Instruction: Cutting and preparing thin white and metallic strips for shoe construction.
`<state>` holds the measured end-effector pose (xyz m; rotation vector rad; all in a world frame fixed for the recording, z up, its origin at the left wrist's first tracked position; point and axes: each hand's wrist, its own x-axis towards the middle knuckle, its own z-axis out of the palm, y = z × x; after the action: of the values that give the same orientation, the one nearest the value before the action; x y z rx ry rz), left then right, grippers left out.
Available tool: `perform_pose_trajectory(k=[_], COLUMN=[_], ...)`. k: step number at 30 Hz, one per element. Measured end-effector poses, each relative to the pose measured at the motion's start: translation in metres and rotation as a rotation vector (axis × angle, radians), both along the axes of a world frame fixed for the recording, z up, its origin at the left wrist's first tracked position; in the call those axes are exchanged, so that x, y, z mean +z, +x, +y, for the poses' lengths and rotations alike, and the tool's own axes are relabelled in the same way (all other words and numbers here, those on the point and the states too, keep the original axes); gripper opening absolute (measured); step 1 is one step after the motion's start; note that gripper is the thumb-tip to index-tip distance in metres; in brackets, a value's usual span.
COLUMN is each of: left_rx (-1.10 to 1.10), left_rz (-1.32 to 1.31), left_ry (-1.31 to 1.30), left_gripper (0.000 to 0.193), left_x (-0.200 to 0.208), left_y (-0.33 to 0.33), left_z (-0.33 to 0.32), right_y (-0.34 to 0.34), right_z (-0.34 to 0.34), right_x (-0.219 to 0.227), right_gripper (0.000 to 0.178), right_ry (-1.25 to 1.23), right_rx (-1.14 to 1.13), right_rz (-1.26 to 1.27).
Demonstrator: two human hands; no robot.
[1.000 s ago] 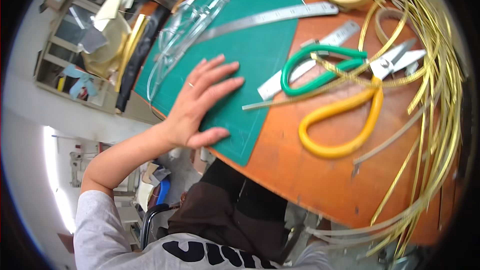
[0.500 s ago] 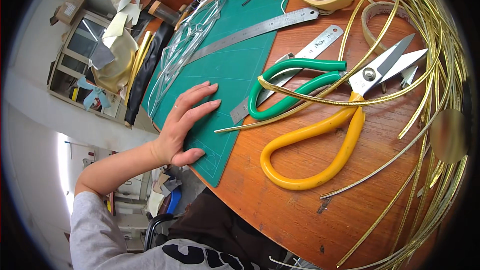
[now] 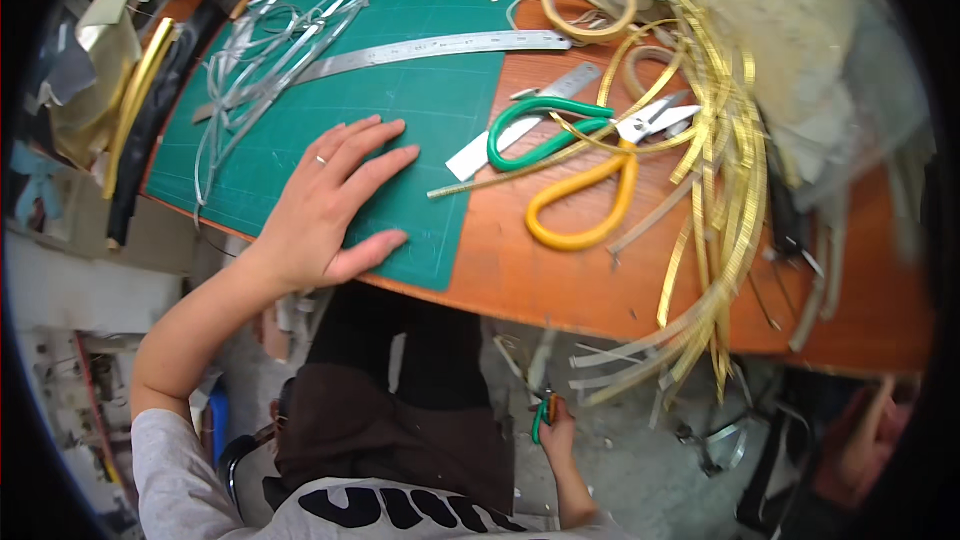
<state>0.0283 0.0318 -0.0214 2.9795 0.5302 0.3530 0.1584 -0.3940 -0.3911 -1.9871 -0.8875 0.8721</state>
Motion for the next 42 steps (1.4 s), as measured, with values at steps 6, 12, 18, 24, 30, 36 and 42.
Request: perform_pose_trajectory(k=[6, 12, 18, 24, 30, 36, 42], left_rx=[-0.016, -0.013, -0.075, 0.563, 0.546, 0.110, 0.257], left_rz=[-0.159, -0.381, -0.631, -0.834, -0.832, -0.694, -0.771], left_ry=[0.041, -0.020, -0.136, -0.184, -0.747, -0.941, -1.334], left_gripper=[0.052, 0.039, 0.022, 0.014, 0.022, 0.022, 0.025], left_x=[-0.019, -0.031, -0.041, -0.064, -0.132, -0.068, -0.083], left_y=[-0.019, -0.050, -0.141, -0.253, -0.273, -0.232, -0.257], left_z=[-0.003, -0.014, -0.054, -0.011, 0.011, -0.078, -0.131], right_y=[0.005, 0.037, 0.153, 0.227, -0.024, -0.204, -0.141], right_z=[0.041, 0.118, 0.236, 0.292, 0.339, 0.319, 0.421], right_x=[0.242, 0.417, 0.531, 0.513, 0.442, 0.395, 0.463], right_gripper=[0.019, 0.025, 0.011, 0.033, 0.017, 0.019, 0.018], right_ry=[-0.011, 0.803, 0.937, -0.170, 0.233, 0.139, 0.587], right_rx=[0.030, 0.064, -0.062, -0.392, 0.182, 0.480, 0.277], right_rz=[0.558, 0.251, -0.208, -1.453, -0.196, 0.285, -0.057])
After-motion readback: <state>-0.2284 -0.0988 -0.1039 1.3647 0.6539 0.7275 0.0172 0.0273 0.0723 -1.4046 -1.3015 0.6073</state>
